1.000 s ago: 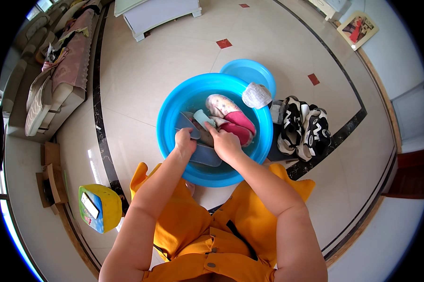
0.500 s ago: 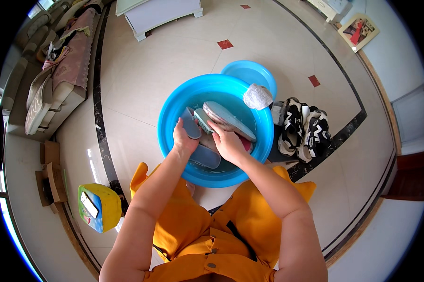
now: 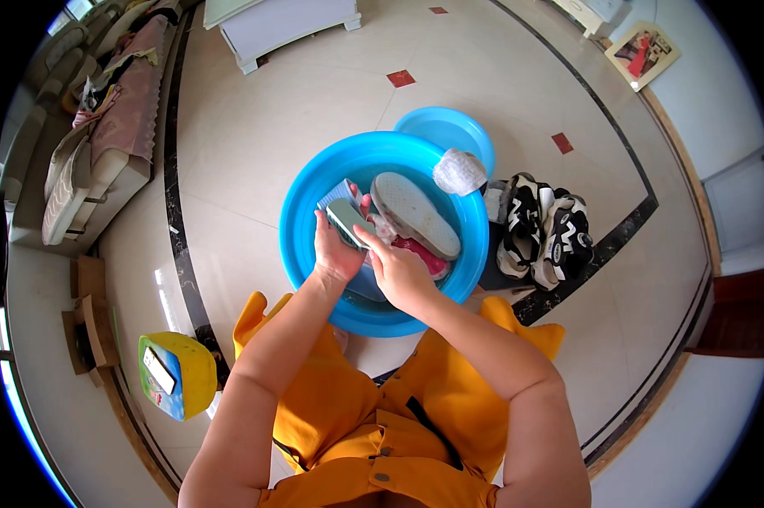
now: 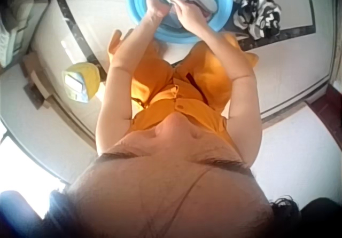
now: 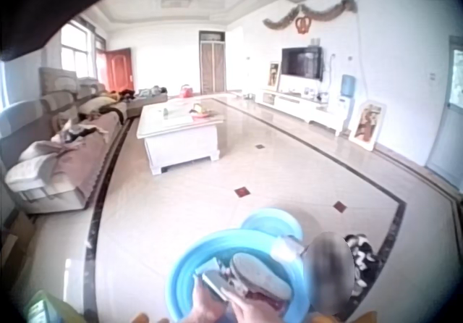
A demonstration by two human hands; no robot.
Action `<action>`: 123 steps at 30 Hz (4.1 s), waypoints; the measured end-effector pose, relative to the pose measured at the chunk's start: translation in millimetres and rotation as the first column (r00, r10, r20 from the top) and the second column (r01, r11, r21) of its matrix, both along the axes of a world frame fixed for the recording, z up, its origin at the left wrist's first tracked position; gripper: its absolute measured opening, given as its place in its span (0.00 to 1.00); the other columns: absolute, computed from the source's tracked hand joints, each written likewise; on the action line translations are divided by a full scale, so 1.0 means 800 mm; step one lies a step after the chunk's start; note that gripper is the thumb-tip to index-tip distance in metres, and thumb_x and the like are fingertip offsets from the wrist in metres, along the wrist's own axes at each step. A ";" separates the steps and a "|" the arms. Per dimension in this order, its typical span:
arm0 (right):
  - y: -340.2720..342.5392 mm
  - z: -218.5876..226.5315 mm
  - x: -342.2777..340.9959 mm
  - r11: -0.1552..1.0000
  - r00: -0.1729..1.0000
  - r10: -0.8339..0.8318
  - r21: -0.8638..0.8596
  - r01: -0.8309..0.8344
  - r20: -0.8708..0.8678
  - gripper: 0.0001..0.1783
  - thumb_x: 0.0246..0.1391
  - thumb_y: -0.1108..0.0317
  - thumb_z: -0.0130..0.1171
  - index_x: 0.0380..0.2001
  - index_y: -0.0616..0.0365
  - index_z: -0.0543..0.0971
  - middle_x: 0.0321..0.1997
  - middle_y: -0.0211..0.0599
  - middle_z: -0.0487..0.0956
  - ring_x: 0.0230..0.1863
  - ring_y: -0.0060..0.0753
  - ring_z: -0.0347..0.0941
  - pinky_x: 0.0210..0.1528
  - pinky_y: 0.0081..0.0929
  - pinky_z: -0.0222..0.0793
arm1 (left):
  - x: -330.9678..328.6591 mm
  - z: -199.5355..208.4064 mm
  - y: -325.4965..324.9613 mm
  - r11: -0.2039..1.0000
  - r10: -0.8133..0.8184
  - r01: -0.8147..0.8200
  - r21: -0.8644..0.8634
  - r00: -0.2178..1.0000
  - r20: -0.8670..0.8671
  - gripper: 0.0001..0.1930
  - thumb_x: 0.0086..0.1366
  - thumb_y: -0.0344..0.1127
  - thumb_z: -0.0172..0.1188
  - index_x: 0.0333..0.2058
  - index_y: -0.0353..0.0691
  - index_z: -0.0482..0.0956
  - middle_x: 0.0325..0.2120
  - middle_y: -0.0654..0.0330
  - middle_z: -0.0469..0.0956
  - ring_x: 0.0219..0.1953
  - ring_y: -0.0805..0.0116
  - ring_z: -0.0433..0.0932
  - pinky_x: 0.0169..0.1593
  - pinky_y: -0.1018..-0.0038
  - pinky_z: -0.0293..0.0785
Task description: The person scrubs a gray slipper with a brush in a blue basin of water. They then rinse the slipper and proceed to scrub a pink slipper with the same brush.
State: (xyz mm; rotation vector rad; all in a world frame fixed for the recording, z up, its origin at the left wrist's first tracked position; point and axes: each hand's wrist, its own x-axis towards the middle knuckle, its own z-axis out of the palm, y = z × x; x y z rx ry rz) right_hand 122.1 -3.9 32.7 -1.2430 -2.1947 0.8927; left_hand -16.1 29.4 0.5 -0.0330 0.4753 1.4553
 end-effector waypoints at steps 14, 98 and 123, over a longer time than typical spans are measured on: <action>0.024 -0.019 -0.011 0.990 0.985 -0.097 0.114 0.081 0.146 0.27 0.59 0.73 0.49 0.63 0.44 0.65 0.30 0.48 0.80 0.28 0.48 0.78 0.32 0.38 0.72 | 0.021 0.003 -0.018 0.986 -0.143 0.143 -0.081 0.990 0.008 0.33 0.70 0.62 0.24 0.60 0.46 0.64 0.54 0.58 0.71 0.59 0.59 0.66 0.63 0.60 0.58; 0.001 0.005 0.008 0.997 0.992 0.023 0.071 -0.032 0.124 0.28 0.58 0.74 0.50 0.62 0.45 0.65 0.22 0.47 0.76 0.24 0.49 0.74 0.28 0.41 0.70 | 0.004 -0.013 -0.005 0.995 -0.069 0.059 0.077 0.988 0.136 0.39 0.68 0.65 0.18 0.61 0.41 0.61 0.55 0.59 0.70 0.55 0.60 0.70 0.56 0.63 0.65; 0.000 -0.001 0.009 0.989 0.987 -0.017 0.149 -0.007 0.160 0.31 0.60 0.71 0.50 0.66 0.42 0.59 0.24 0.45 0.76 0.22 0.46 0.75 0.23 0.40 0.71 | -0.005 0.027 0.000 0.998 -0.048 0.046 -0.052 0.998 -0.029 0.30 0.72 0.56 0.26 0.61 0.43 0.62 0.56 0.59 0.70 0.60 0.60 0.65 0.64 0.60 0.56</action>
